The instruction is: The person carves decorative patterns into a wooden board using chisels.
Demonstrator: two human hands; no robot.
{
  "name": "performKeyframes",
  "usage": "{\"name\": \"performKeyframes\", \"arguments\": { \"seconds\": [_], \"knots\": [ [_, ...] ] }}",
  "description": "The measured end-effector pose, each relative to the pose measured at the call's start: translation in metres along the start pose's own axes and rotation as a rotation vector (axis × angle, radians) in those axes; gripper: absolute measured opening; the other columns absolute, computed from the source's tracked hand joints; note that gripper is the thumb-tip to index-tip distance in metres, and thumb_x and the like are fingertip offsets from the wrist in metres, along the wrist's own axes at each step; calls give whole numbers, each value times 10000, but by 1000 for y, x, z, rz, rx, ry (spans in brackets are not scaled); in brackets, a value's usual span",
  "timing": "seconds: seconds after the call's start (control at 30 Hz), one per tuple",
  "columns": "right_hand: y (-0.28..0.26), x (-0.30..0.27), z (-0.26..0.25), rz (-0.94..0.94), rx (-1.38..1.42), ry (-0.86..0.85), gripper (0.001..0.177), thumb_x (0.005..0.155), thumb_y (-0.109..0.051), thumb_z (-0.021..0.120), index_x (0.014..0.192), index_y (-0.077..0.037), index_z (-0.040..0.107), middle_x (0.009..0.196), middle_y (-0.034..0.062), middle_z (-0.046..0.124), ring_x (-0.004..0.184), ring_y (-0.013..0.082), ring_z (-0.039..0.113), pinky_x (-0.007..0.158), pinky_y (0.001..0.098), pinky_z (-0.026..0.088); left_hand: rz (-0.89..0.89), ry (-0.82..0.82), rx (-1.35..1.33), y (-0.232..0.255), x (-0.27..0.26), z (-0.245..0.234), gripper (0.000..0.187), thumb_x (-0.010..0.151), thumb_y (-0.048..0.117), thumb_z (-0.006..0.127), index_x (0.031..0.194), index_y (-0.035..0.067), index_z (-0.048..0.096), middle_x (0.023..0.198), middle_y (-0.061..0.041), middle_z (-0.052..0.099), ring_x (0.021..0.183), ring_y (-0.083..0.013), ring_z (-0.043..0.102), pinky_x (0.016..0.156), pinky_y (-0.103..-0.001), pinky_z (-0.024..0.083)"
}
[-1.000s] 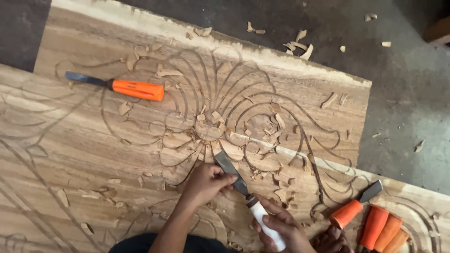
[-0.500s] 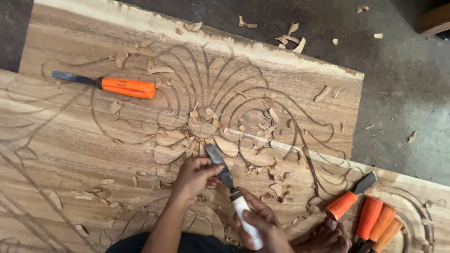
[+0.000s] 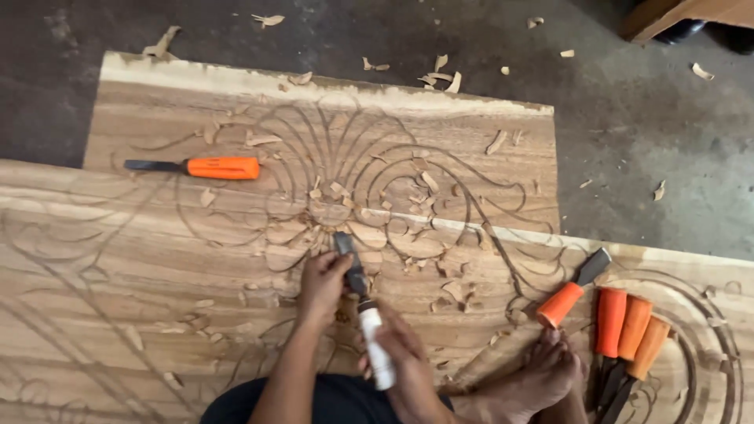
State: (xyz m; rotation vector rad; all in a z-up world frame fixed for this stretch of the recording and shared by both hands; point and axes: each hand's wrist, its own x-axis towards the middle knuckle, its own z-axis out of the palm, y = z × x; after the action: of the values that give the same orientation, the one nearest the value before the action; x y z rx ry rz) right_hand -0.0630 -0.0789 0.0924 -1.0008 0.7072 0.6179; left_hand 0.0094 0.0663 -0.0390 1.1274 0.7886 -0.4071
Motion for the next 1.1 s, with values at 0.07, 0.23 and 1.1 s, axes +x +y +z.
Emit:
{"name": "performKeyframes", "arguments": {
  "seconds": [0.07,0.23,1.1],
  "knots": [
    [45,-9,-53,-269,-229,53,537,950,-101,530,1480,-31,485,1066,172,705,867,229,677,739,315,537,54,0,6,-10,2,1,183,952,165,670,914,5,749,759,-69,753,575,-119,664,530,-277,516],
    [37,21,-13,-822,-233,326,454,1011,-116,501,1436,45,507,1366,199,621,1252,244,601,1060,348,466,115,48,0,6,0,12,225,972,168,656,870,-21,723,711,-49,699,533,-111,589,479,-296,449],
    [5,18,-84,-272,-505,-7,694,898,-39,577,1553,-111,361,1002,106,739,545,132,620,422,258,479,289,-85,474,52,-17,-15,346,948,434,651,1152,161,712,1123,-24,734,659,-87,698,550,-335,548]
  ]
}}
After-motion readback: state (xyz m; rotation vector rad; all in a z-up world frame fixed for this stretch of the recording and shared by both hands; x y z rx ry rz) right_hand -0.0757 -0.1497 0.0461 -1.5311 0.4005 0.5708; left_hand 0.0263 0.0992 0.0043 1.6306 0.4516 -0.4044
